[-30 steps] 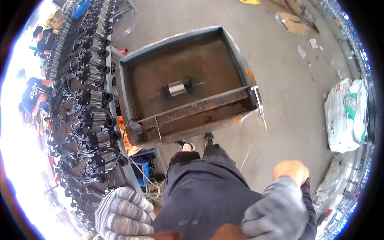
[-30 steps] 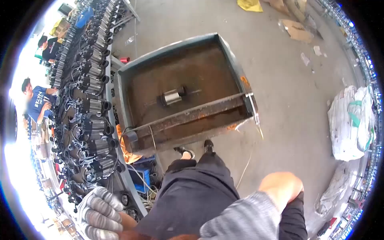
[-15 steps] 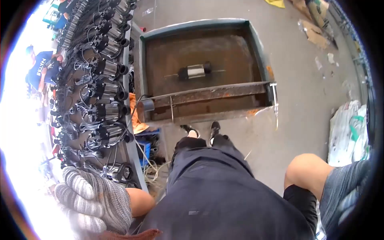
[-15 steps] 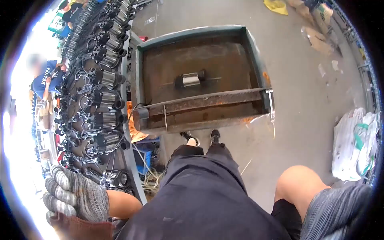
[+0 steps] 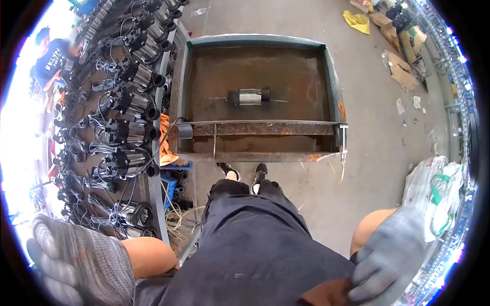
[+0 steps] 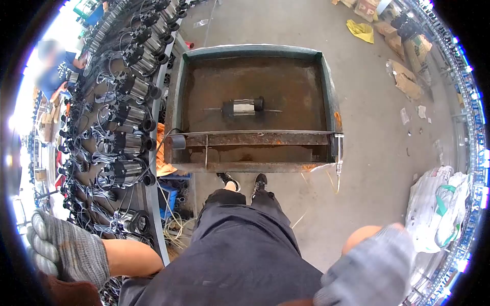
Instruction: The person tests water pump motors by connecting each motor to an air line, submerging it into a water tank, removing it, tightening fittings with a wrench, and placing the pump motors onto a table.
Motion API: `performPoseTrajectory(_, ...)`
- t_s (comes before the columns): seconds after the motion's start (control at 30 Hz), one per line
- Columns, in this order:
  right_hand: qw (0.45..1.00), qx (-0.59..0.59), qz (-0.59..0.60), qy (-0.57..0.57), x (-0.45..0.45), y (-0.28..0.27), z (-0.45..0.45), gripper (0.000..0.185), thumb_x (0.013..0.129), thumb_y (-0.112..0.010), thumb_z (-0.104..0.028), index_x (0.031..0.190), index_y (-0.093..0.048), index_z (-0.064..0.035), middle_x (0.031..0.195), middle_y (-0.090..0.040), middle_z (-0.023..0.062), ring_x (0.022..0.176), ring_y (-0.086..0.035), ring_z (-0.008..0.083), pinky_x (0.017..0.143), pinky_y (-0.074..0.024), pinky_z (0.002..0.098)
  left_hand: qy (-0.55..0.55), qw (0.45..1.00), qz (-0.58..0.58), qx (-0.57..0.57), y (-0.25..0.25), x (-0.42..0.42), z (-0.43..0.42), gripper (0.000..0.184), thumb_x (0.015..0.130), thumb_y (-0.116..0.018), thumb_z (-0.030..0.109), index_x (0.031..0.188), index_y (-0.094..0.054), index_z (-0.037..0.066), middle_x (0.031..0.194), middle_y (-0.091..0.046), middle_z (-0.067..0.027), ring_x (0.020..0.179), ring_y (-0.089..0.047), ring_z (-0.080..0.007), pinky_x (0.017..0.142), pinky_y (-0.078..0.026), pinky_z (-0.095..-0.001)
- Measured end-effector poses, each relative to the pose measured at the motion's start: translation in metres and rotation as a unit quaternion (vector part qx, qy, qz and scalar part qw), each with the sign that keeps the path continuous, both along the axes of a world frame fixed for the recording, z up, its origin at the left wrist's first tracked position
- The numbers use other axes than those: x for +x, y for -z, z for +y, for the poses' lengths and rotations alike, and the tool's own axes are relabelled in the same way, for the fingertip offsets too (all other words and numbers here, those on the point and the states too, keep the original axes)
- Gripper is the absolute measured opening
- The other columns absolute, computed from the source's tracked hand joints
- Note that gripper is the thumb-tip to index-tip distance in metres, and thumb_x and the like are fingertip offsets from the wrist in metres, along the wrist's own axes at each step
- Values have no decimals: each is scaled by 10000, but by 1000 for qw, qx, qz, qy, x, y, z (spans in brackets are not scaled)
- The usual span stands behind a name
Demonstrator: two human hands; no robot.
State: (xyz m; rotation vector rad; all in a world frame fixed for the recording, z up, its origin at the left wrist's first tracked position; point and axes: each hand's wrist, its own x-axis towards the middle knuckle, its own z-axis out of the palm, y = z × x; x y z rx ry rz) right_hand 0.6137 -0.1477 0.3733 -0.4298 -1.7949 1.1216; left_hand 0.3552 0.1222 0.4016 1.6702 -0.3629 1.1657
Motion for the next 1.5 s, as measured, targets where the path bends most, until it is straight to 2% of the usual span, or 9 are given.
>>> performPoseTrajectory(0.07,974,74,-116,179,19,-20,11,258,984,-631,-257,1007,-656,-1,872,-678,95,660,-605,150,589,-523,249,-1,1000,-3,1,-3,-3,1,29,963,-600,117,972,-597,144,833,-604,0,710,-590,-157,692,-500,-300)
performPoseTrajectory(0.13,852,197,-260,410,15,-32,31,271,981,-661,-265,1039,-622,-3,862,-671,78,648,-616,150,577,-538,246,2,1000,1,1,-4,-4,2,27,967,-598,118,973,-596,144,834,-605,0,713,-592,-157,692,-500,-298)
performPoseTrajectory(0.2,807,190,-329,452,15,-34,39,271,978,-662,-266,1040,-622,-5,862,-671,78,651,-617,153,582,-538,249,6,1000,2,3,-4,-3,2,25,970,-596,120,975,-595,144,835,-605,0,716,-594,-157,692,-500,-296)
performPoseTrajectory(0.6,688,97,-469,545,48,-15,16,272,960,-667,-273,1042,-620,-18,861,-673,75,667,-626,173,608,-544,265,-11,1000,-4,0,6,11,4,17,990,-583,128,982,-588,143,841,-608,0,732,-607,-158,691,-502,-285)
performPoseTrajectory(1.07,615,40,-430,660,64,-30,4,275,939,-673,-280,1044,-619,-32,861,-675,71,686,-637,197,638,-550,283,17,999,-19,35,-52,33,7,25,1013,-568,138,991,-581,141,849,-611,0,750,-621,-160,690,-503,-272)
performPoseTrajectory(1.27,615,59,-428,660,65,-38,1,277,930,-675,-284,1045,-618,-38,860,-676,69,694,-641,207,651,-552,291,108,993,26,37,-53,31,9,227,1040,-523,232,868,-579,95,694,-631,-43,596,-631,-203,578,-537,-356)
performPoseTrajectory(1.37,615,61,-428,659,65,-41,1,278,925,-676,-285,1045,-618,-41,860,-676,68,698,-644,212,657,-553,295,-14,998,55,4,-63,27,-12,309,1062,-499,303,812,-518,123,775,-607,-16,683,-602,-187,649,-476,-381)
performPoseTrajectory(1.43,609,62,-433,662,63,-36,1,279,922,-677,-287,1046,-618,-43,860,-677,68,701,-645,216,662,-554,297,-65,998,9,-24,-61,29,-22,170,935,-658,80,878,-508,137,758,-557,5,675,-559,-174,624,-442,-351)
performPoseTrajectory(1.5,608,64,-438,659,63,-38,-1,280,919,-678,-288,1046,-617,-46,860,-677,67,703,-647,219,666,-555,300,-72,985,71,144,-65,27,-10,173,899,-665,40,871,-523,136,755,-559,5,661,-552,-173,606,-440,-344)
